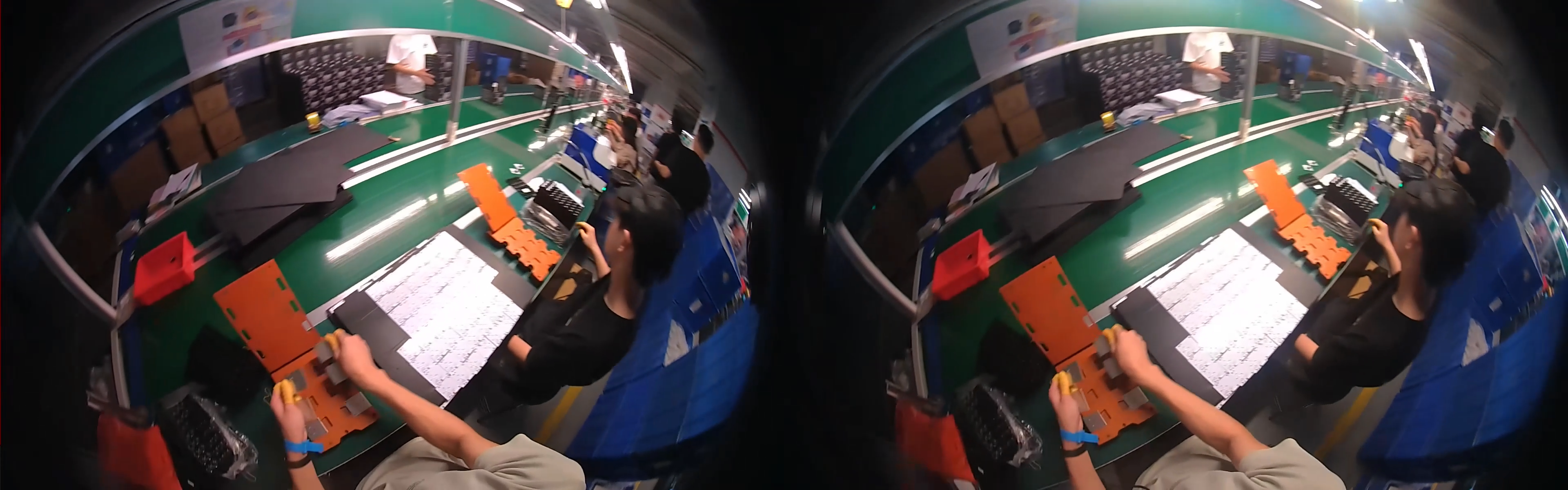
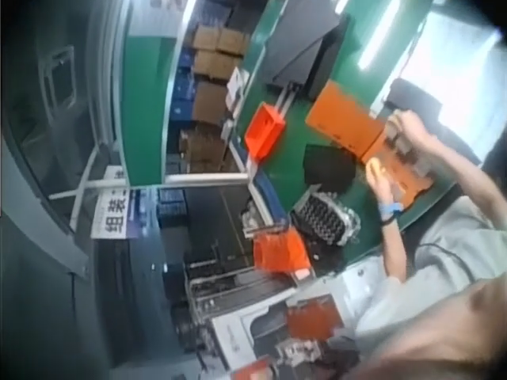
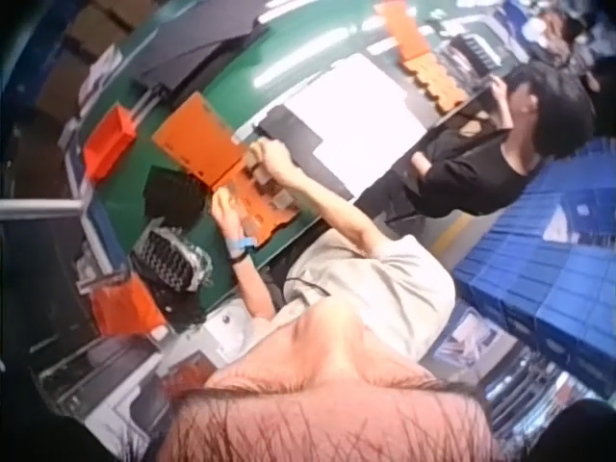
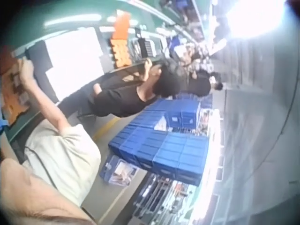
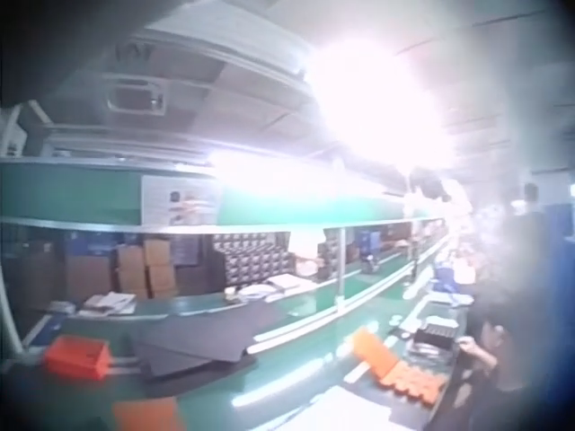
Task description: Assembling electronic components into orange plastic fixtures on a production line.
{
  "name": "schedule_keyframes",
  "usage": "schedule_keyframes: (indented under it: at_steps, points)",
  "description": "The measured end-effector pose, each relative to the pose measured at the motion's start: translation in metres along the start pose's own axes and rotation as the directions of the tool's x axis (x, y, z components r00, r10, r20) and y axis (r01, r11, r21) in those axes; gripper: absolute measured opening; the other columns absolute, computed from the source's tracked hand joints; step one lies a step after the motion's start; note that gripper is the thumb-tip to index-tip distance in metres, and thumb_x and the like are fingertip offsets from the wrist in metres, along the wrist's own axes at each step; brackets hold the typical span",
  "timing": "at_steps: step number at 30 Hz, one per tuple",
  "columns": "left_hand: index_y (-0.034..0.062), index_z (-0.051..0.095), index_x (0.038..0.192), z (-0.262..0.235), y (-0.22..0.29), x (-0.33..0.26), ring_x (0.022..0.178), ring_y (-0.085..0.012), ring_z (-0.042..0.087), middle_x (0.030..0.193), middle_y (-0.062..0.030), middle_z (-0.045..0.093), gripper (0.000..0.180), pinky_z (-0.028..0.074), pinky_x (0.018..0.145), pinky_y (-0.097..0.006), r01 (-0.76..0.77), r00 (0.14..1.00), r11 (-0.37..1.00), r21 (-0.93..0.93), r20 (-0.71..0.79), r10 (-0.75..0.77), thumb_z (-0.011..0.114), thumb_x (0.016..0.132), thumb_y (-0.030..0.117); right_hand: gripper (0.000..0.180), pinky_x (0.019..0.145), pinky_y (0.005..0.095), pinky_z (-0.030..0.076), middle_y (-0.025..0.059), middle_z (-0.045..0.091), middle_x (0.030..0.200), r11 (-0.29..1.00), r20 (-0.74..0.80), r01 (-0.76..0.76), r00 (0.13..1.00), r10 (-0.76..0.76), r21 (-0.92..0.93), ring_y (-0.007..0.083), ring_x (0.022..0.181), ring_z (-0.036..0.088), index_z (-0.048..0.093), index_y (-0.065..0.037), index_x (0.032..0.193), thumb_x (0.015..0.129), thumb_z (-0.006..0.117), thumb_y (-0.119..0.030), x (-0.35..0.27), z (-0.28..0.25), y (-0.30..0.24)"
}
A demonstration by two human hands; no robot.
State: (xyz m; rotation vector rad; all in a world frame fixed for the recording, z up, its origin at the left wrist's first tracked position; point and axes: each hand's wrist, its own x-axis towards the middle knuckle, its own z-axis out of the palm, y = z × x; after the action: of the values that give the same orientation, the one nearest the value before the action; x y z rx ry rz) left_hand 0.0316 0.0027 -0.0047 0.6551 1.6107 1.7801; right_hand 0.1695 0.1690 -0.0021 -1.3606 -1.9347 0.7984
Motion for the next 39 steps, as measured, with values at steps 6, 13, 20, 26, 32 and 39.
schedule_keyframes:
  at_steps: [6,13,20,26,32,39]
  points:
    - [0.0017,0.057,0.118,0.015,-0.003,0.028,0.075,-0.0086,0.052,0.091,0.0014,0.057,0.023,0.044,0.065,-0.023,0.295,0.951,0.944,-0.151,0.14,-0.275,0.051,0.104,0.018,0.032,0.064,0.0538,0.049,0.0269,0.063,0.076,0.999,-0.176,0.048,0.983,-0.043,0.02,0.0468,0.076,0.063,0.062,0.0,0.086,0.096,0.058,-0.031,0.118,-0.04,0.021]
    - [0.0058,0.051,0.103,0.057,-0.027,0.044,0.051,-0.0105,0.027,0.07,0.0,0.031,0.031,0.024,0.048,-0.027,0.858,0.238,-0.234,-0.457,0.759,-0.606,0.048,0.098,0.036,0.013,0.041,0.0421,0.047,0.0065,0.062,0.06,0.569,-0.147,0.241,0.821,-0.551,-0.786,0.0239,0.055,0.067,0.06,-0.009,0.071,0.084,0.059,-0.01,0.313,-0.021,0.14]
    - [0.0062,0.049,0.092,0.061,-0.017,0.031,0.048,-0.0116,0.037,0.067,-0.0022,0.041,0.02,0.031,0.043,-0.026,0.916,0.242,-0.136,-0.377,0.79,-0.563,0.055,0.098,0.024,0.01,0.037,0.0327,0.032,-0.006,0.052,0.065,0.048,0.286,0.341,0.851,-0.44,-0.939,0.0118,0.056,0.057,0.066,-0.013,0.074,0.083,0.062,-0.013,0.347,0.022,0.145]
    - [0.0079,0.045,0.09,0.065,-0.012,0.042,0.048,-0.0129,0.034,0.068,-0.0017,0.037,0.016,0.029,0.042,-0.028,0.887,0.254,-0.143,-0.44,0.721,-0.645,0.049,0.099,0.021,0.009,0.042,0.0341,0.038,-0.0032,0.06,0.06,0.239,0.208,0.413,0.783,-0.586,-0.879,0.0168,0.051,0.058,0.065,-0.014,0.071,0.08,0.063,-0.017,0.313,0.043,0.126]
    - [0.0081,0.044,0.088,0.059,0.002,0.039,0.048,-0.0131,0.035,0.069,-0.0022,0.037,0.018,0.029,0.043,-0.028,0.918,0.204,-0.161,-0.361,0.781,-0.591,0.05,0.099,0.022,0.033,0.049,0.0403,0.043,0.0168,0.055,0.057,0.938,-0.446,0.345,0.845,-0.294,0.037,0.0323,0.049,0.056,0.058,-0.001,0.073,0.094,0.062,-0.027,0.227,-0.042,-0.009]
    - [-0.0004,0.05,0.131,0.093,0.03,0.018,0.049,-0.0129,0.031,0.074,-0.0028,0.041,0.045,0.026,0.043,-0.026,0.925,0.045,-0.184,-0.332,0.578,-0.815,0.055,0.096,0.027,0.041,0.065,0.0458,0.049,0.0137,0.055,0.079,0.556,0.317,0.736,0.46,-0.829,0.386,0.0364,0.073,0.058,0.058,-0.001,0.084,0.081,0.071,-0.04,0.044,-0.096,-0.055]
